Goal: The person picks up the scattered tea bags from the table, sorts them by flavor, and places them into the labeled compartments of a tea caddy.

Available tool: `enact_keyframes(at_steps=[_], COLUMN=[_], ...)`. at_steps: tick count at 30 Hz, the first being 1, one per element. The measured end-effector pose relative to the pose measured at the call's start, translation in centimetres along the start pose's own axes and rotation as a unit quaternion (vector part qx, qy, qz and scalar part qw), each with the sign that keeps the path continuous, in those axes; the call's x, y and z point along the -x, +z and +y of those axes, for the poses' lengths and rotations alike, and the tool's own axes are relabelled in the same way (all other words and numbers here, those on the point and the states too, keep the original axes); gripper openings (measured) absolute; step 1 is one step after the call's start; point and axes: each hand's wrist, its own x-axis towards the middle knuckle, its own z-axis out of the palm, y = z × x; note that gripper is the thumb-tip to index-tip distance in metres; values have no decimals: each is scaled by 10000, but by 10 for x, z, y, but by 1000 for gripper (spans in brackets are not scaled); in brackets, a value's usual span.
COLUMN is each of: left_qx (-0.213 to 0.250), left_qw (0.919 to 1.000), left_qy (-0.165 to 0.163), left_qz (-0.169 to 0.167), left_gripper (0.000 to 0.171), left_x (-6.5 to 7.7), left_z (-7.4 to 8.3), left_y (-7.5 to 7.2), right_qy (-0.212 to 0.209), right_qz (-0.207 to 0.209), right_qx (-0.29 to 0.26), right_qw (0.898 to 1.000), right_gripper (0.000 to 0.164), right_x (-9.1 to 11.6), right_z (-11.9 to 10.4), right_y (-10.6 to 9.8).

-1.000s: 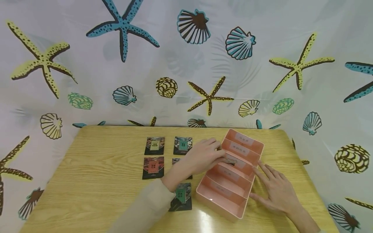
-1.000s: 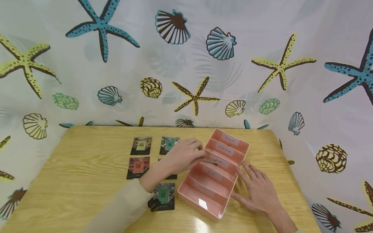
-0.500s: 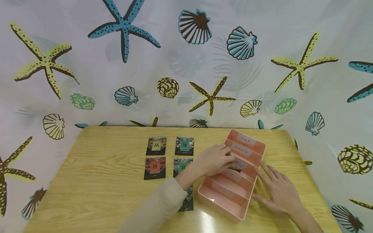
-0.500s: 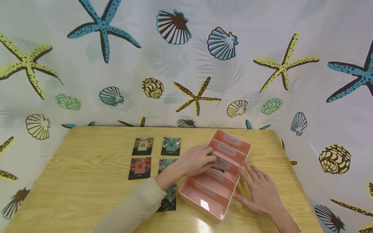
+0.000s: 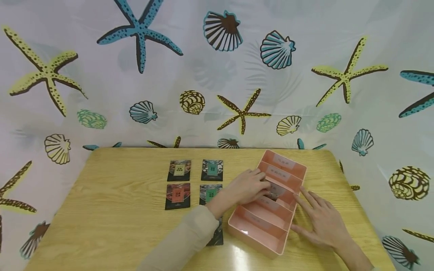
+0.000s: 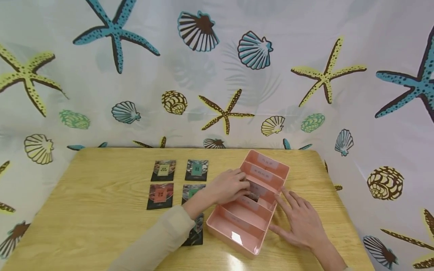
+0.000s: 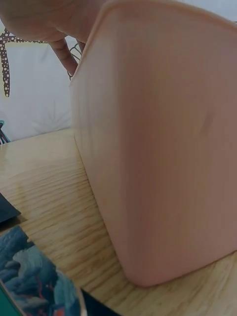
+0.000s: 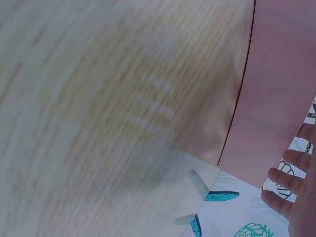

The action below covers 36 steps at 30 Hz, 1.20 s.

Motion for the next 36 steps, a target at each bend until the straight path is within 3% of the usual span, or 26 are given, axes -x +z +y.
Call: enact_keyframes(at_steps=[8, 16, 25, 36], left_qx=[87, 219, 309, 546], left_qw=[9997, 9995, 9990, 9976], left_qy=[-210, -223, -325, -427], left_qz=[119, 101, 68, 67], left_gripper=[32, 34, 29, 33], left_x=[1, 12, 33, 72], left_z=[-5, -11, -20, -26], left_y=[5, -3, -17, -25], right_qy=[-4, -35, -63, -93], right_qz=[25, 71, 86, 61], right_qx=[5, 61, 52, 74], right_qw=[10000, 10000, 9999, 9999], right_gripper=[93, 94, 94, 94], right_x=[0, -1, -2, -1], right_z=[1, 2, 3, 2], right_y=[1, 1, 0, 0])
